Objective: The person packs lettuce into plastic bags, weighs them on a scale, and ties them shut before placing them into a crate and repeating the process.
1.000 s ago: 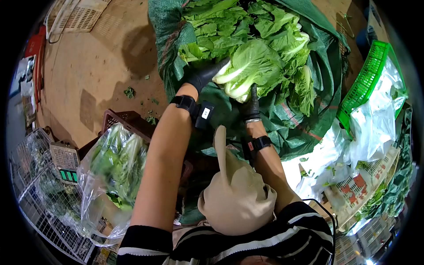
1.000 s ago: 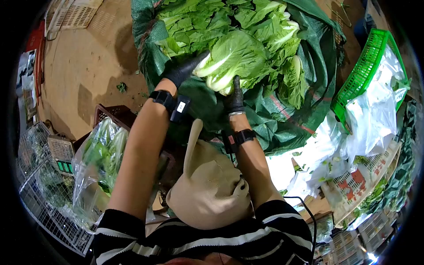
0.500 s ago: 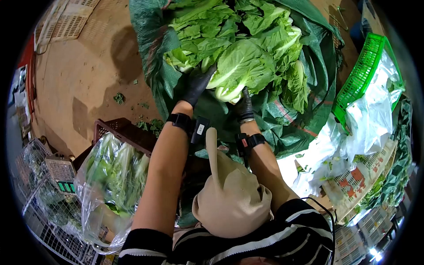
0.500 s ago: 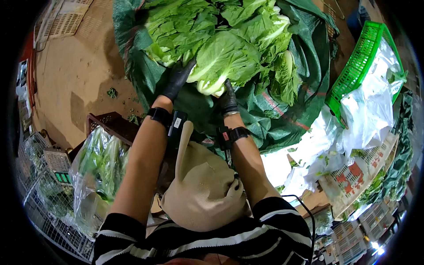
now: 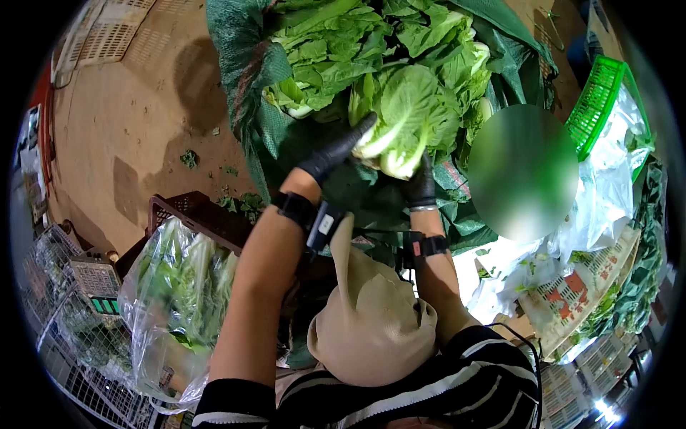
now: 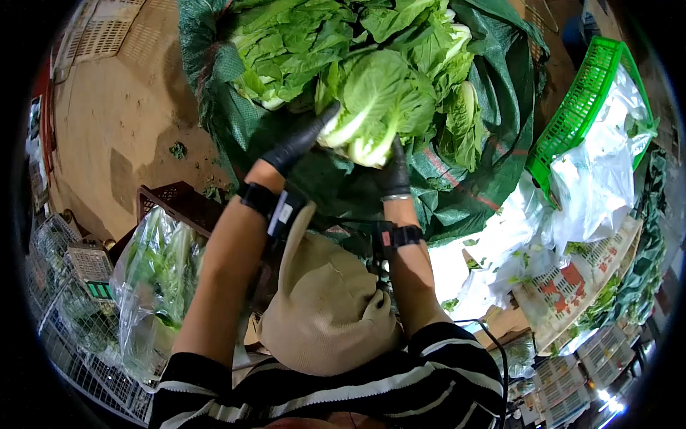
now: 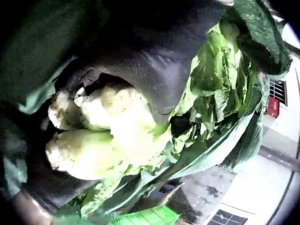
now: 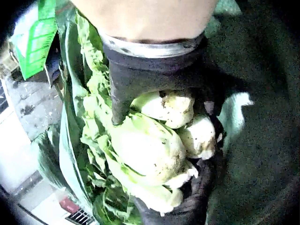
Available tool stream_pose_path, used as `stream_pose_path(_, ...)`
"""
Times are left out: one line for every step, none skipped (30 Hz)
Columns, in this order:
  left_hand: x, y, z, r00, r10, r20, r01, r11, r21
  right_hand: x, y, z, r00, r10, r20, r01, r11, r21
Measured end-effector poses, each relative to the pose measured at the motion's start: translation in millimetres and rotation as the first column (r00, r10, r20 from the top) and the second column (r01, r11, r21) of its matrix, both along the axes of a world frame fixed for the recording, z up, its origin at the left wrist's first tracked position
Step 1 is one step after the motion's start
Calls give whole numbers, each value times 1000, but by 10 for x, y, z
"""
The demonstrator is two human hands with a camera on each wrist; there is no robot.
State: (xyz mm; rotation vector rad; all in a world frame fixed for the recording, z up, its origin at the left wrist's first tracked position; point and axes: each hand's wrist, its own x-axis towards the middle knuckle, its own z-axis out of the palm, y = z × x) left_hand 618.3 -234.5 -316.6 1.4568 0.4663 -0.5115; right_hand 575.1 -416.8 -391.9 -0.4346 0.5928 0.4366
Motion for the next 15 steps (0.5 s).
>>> stream_pose_path(-7,35,-4,995,-10,-104,2,997,-75,-6,-75,18,1000,15,-4,-15,1000,15)
stream_pose_path(-93,199,-169,982,-184,30,183,982,47,-141,-157,-336,995,97,31,-92,986,-137)
stream_pose_path(-96,252,-390,987,-157,-21,157,988,-18,-199,-262,-642,981,182,65,-155,943,-295)
stream_pose_path(-100,305,-611,989,-130,-75,124,989,-79,-131,-188,-373,983,184,10,-176,953,-245)
stream_pose_path(-100,357,-827,986,-103,-131,86,987,-134,-169,-210,-472,981,183,65,-167,965,-205)
stream_pose_path(-100,383,-754,987,-61,-146,10,947,-321,-212,-235,-575,977,180,119,-159,974,-162)
stream_pose_path(-98,398,-676,985,-25,-170,-63,867,-494,-257,-283,-688,981,167,97,-162,985,-56)
stream_pose_path(-117,387,-640,985,-14,-171,-73,868,-491,-304,-329,-791,985,158,68,-161,986,49)
stream_pose_path(-61,344,-621,973,44,-227,-158,842,-516,-355,-396,-1154,894,375,245,-242,865,-439)
stream_pose_path(-62,315,-617,951,86,-298,-241,809,-535,-367,-394,-1181,819,498,284,-217,728,-651)
stream_pose_path(-66,305,-627,952,87,-293,-239,808,-538,-378,-389,-1202,745,608,274,-143,546,-825)
stream_pose_path(-97,309,-590,993,-97,61,109,963,-245,-337,-286,-883,716,630,299,-113,528,-842)
stream_pose_path(-73,246,-378,995,-101,-2,97,956,-277,-292,-211,-548,832,489,260,-257,757,-600)
stream_pose_path(-47,182,-151,992,-105,-65,81,949,-306,-245,-132,-203,959,261,108,-233,947,-220)
stream_pose_path(-67,186,-59,990,-138,10,132,920,-370,-200,-52,155,987,80,-139,-73,996,57)
